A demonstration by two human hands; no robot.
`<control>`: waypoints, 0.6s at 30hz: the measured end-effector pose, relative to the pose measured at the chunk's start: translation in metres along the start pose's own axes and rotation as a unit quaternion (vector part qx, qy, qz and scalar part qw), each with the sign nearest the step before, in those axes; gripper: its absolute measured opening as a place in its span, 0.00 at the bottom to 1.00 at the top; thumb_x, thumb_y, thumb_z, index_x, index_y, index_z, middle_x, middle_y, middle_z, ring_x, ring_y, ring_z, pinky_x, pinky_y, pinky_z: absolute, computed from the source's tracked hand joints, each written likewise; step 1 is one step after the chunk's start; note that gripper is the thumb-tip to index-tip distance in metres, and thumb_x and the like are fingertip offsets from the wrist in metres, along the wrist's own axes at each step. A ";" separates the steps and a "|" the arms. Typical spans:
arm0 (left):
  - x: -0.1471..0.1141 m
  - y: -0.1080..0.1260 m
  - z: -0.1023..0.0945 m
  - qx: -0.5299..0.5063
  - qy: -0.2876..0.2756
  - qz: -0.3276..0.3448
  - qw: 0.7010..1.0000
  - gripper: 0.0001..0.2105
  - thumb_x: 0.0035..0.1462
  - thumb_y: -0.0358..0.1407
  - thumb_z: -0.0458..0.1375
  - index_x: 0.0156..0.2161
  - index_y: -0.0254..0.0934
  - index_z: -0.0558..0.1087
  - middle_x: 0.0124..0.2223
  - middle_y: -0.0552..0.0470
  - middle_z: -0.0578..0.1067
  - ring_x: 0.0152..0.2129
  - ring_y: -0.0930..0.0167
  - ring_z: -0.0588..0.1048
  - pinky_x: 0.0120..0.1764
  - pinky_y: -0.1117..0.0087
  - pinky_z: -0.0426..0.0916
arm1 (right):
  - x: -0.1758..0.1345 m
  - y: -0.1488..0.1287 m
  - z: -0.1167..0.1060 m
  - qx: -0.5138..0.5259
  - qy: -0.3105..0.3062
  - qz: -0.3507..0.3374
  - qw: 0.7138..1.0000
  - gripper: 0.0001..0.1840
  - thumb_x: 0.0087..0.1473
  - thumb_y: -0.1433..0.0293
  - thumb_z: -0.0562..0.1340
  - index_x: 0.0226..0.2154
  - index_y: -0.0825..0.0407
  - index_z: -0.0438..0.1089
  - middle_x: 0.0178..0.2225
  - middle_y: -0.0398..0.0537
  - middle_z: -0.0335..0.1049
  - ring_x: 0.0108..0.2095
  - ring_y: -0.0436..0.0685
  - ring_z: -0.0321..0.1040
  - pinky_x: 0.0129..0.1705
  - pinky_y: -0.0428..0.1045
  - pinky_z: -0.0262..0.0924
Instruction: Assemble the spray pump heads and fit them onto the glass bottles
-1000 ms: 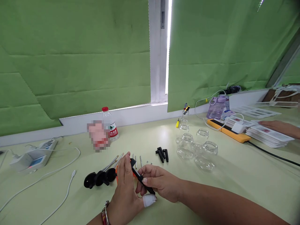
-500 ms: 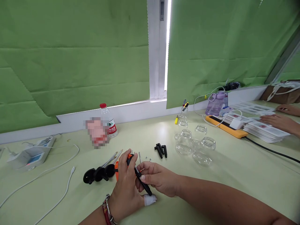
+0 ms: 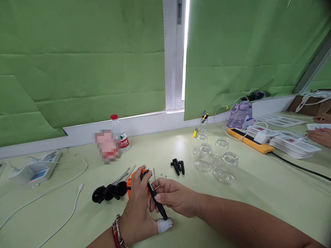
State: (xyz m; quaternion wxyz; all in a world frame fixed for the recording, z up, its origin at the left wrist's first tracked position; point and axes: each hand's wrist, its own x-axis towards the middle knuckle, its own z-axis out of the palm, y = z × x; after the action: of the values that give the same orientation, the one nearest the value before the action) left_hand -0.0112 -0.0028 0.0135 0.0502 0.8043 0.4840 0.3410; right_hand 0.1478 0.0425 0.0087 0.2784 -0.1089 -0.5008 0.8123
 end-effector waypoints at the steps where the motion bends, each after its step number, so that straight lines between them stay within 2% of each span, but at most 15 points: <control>1: 0.000 0.000 0.000 0.004 0.001 0.002 1.000 0.54 0.32 0.43 0.67 0.61 0.41 0.39 0.63 0.32 0.38 0.60 0.42 0.43 0.52 0.42 0.57 | 0.000 0.001 -0.001 0.000 0.000 -0.002 1.000 0.21 0.48 0.62 0.66 0.40 0.56 0.63 0.29 0.46 0.69 0.32 0.50 0.67 0.36 0.48 0.55; 11: -0.003 0.004 -0.001 0.029 0.038 0.029 0.998 0.49 0.36 0.40 0.63 0.61 0.38 0.41 0.62 0.31 0.43 0.60 0.45 0.47 0.51 0.44 0.59 | -0.002 -0.002 0.002 -0.023 0.000 -0.006 1.000 0.22 0.47 0.60 0.66 0.40 0.57 0.63 0.29 0.47 0.69 0.33 0.51 0.67 0.38 0.48 0.56; 18: -0.003 0.000 -0.005 0.025 0.037 0.064 0.997 0.50 0.36 0.41 0.63 0.62 0.38 0.40 0.62 0.33 0.45 0.59 0.44 0.47 0.52 0.42 0.55 | -0.002 -0.004 0.002 -0.036 0.000 -0.003 0.999 0.23 0.48 0.60 0.66 0.41 0.57 0.63 0.30 0.47 0.69 0.34 0.51 0.67 0.40 0.50 0.56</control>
State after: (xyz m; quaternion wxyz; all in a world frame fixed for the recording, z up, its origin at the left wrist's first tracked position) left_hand -0.0146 -0.0065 0.0157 -0.0098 0.8214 0.4415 0.3608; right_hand 0.1496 0.0413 0.0129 0.2763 -0.1175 -0.5304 0.7928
